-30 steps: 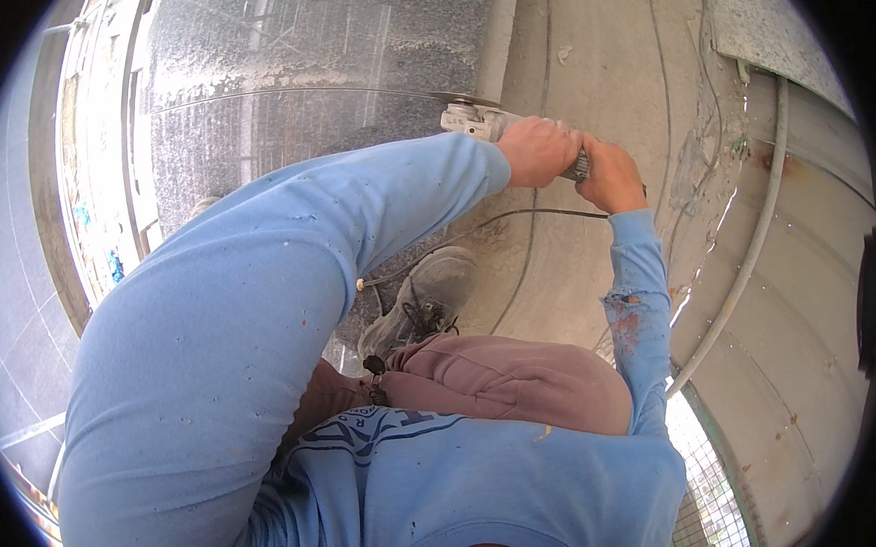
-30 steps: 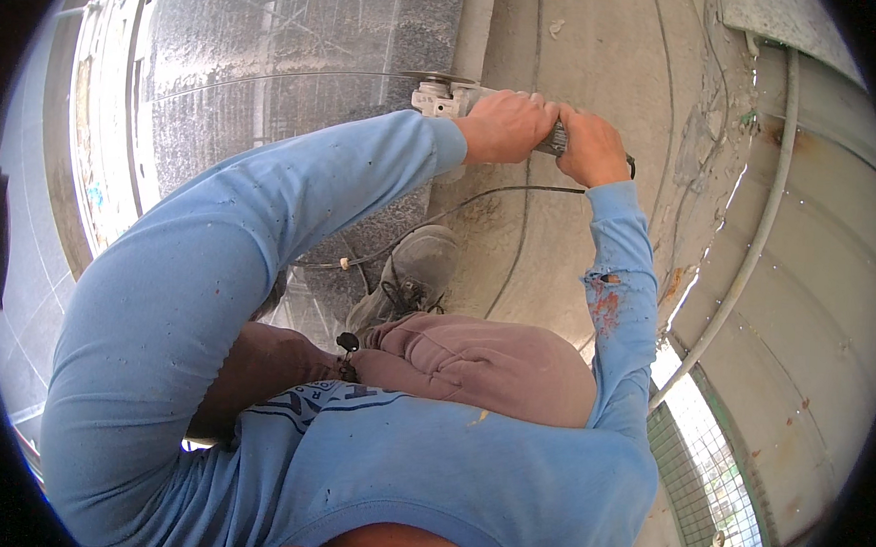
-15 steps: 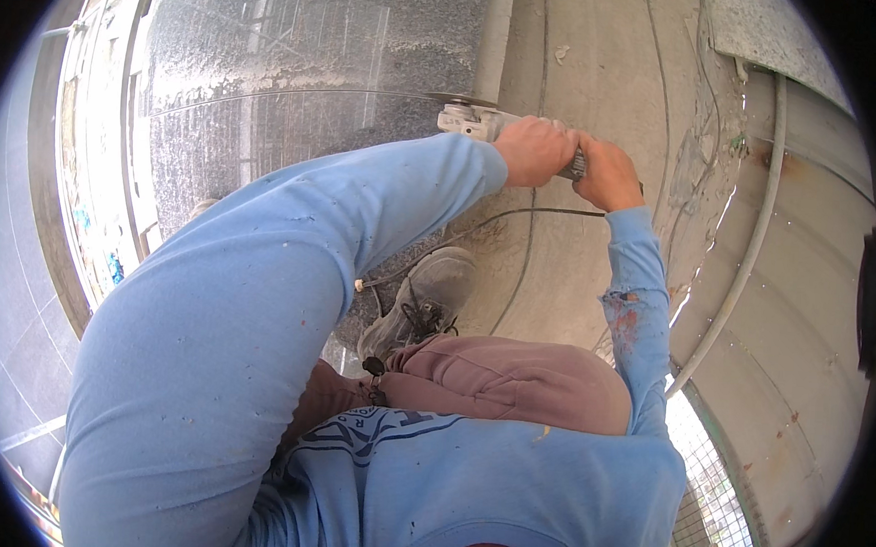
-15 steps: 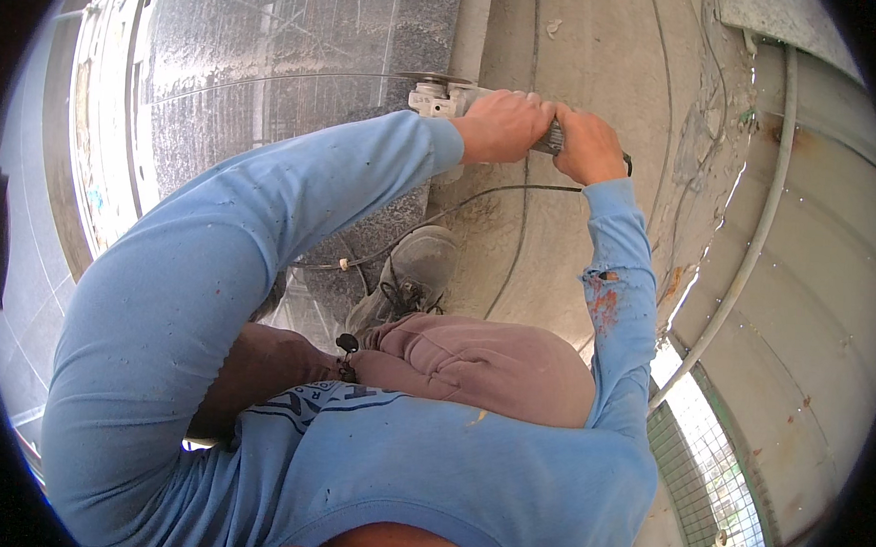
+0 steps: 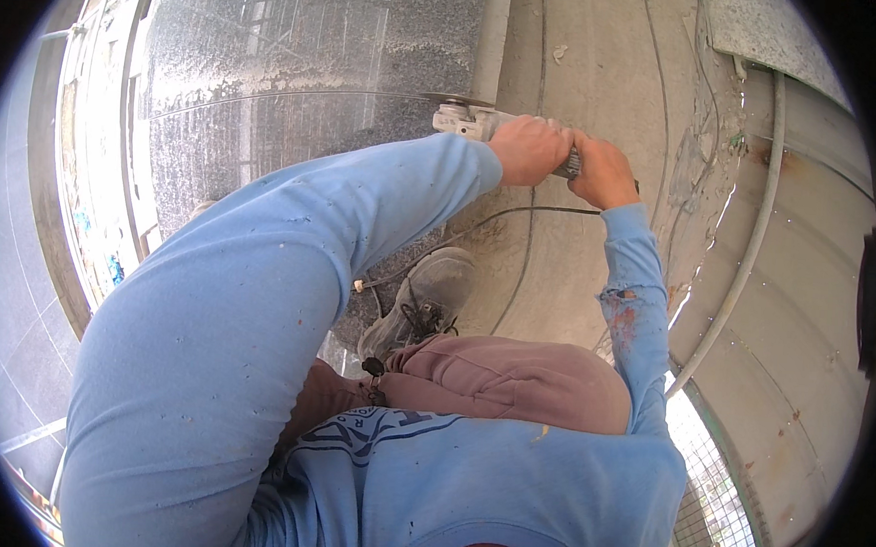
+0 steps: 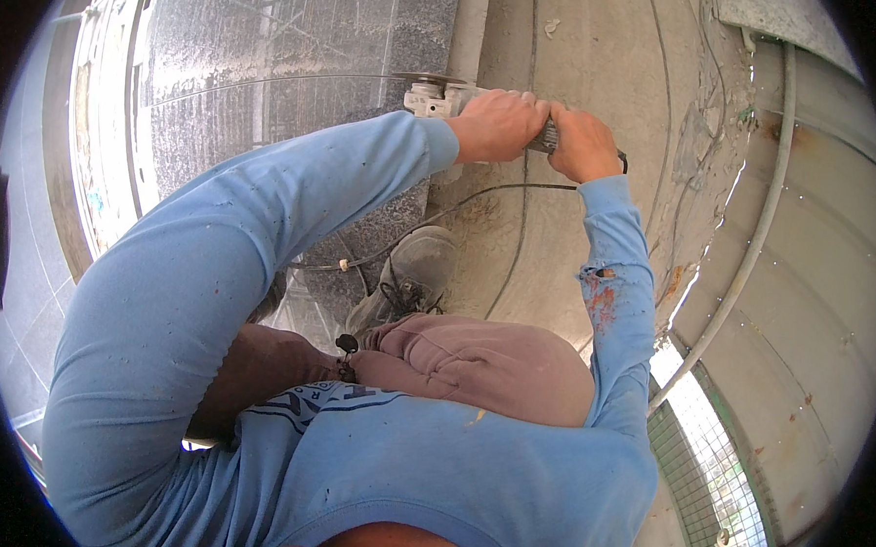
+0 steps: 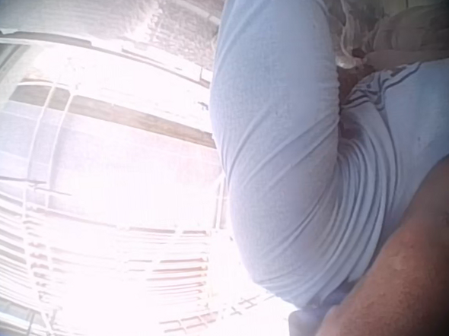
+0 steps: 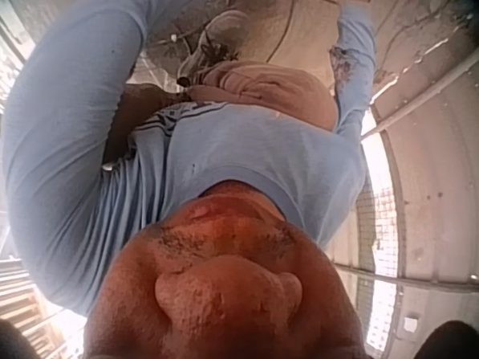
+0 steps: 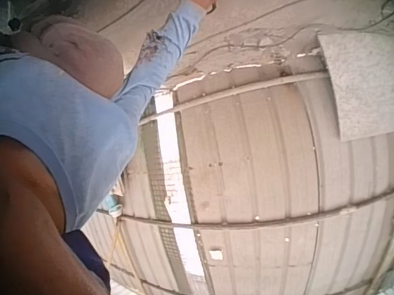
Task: The person uses an angle grinder to grind a dark stone slab on the floor. They hold the tool with both hands and move it along the surface, then briefly pause to adjust the camera before resuming grinding.
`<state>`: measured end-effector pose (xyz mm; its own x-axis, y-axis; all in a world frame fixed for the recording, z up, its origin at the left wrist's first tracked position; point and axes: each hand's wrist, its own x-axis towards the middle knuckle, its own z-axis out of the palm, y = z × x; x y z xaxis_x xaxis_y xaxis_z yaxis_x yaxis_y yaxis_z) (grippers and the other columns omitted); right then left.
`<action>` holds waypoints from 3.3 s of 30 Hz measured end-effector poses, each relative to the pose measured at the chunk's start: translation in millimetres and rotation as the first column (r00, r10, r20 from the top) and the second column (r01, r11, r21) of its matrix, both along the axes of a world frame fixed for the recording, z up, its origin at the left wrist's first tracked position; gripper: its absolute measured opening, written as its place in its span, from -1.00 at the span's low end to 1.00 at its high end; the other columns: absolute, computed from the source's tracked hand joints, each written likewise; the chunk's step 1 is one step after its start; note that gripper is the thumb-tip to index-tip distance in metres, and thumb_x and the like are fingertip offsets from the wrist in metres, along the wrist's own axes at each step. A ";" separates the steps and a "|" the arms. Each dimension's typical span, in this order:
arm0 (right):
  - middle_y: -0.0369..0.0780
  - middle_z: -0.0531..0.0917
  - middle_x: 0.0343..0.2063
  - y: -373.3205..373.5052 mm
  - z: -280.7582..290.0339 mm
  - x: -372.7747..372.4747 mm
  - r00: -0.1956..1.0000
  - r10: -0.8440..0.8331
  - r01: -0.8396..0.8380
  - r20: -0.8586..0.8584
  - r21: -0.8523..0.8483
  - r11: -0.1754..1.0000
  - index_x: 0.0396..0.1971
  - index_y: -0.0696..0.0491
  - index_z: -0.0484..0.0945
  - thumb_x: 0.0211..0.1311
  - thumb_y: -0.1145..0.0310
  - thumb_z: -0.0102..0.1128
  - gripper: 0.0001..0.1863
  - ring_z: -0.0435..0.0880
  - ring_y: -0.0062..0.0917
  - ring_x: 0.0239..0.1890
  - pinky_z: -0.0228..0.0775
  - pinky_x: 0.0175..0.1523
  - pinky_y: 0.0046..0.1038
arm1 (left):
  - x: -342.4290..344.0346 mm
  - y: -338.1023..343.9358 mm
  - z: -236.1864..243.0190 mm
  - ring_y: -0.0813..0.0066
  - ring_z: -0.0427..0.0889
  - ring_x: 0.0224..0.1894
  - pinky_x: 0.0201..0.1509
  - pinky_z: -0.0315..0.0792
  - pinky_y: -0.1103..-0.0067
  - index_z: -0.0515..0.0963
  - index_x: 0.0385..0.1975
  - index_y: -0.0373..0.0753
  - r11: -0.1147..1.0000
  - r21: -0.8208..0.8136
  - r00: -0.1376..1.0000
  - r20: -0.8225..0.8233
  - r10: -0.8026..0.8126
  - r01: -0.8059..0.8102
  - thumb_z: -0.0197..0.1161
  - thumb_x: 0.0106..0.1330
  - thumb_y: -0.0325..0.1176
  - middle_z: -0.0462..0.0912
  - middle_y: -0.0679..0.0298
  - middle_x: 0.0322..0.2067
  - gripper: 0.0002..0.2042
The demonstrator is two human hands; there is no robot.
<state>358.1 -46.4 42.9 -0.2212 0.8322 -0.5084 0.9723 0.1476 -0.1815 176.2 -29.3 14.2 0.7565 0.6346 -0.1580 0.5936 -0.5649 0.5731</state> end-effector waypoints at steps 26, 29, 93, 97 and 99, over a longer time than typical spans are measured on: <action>-0.08 0.73 -0.19 0.6 -5.4 -6.0 1.000 0.020 -0.020 0.015 0.007 1.000 -0.03 -0.07 0.52 -0.13 0.55 0.43 -0.45 0.68 -0.03 -0.07 0.53 -0.04 -0.06 | -5.7 0.8 -4.5 0.08 0.72 -0.08 -0.01 0.56 0.28 0.45 -0.12 -0.35 1.000 0.005 1.000 -0.023 0.003 -0.003 0.33 0.17 -0.43 0.67 0.01 -0.17 -0.69; -0.07 0.72 -0.19 1.1 -6.1 -7.2 1.000 0.025 -0.025 0.005 0.002 1.000 -0.05 -0.05 0.52 -0.11 0.54 0.42 -0.48 0.69 -0.03 -0.06 0.53 -0.03 -0.07 | -7.0 0.8 -5.6 0.08 0.71 -0.07 0.00 0.56 0.28 0.45 -0.11 -0.35 1.000 0.006 1.000 -0.028 0.001 -0.001 0.33 0.17 -0.44 0.66 0.01 -0.17 -0.68; -0.05 0.72 -0.22 -0.5 -8.3 5.5 0.998 0.029 -0.028 -0.049 0.030 0.999 -0.07 -0.02 0.55 -0.10 0.55 0.39 -0.52 0.69 -0.02 -0.10 0.54 -0.05 -0.07 | 4.0 0.8 -15.3 0.10 0.75 -0.16 -0.10 0.58 0.31 0.48 -0.15 -0.35 0.996 0.087 1.000 0.014 -0.015 0.014 0.21 0.27 -0.46 0.70 0.02 -0.25 -0.80; -0.06 0.72 -0.22 -0.2 -11.9 5.6 0.997 0.037 -0.035 -0.062 0.026 0.999 -0.08 -0.02 0.55 -0.09 0.55 0.39 -0.52 0.69 -0.02 -0.10 0.54 -0.04 -0.08 | 3.4 0.4 -15.3 0.10 0.75 -0.15 -0.09 0.59 0.32 0.49 -0.15 -0.35 0.996 0.087 1.000 -0.018 -0.012 0.014 0.23 0.26 -0.45 0.70 0.03 -0.25 -0.79; -0.05 0.71 -0.21 0.5 -9.4 4.3 0.999 0.034 -0.033 -0.043 0.018 0.999 -0.08 -0.01 0.55 -0.09 0.55 0.39 -0.53 0.68 -0.02 -0.08 0.54 -0.03 -0.08 | 3.3 0.8 -12.3 0.10 0.75 -0.14 -0.08 0.59 0.32 0.49 -0.14 -0.35 0.997 0.071 1.000 -0.024 -0.013 0.015 0.23 0.25 -0.46 0.70 0.02 -0.24 -0.79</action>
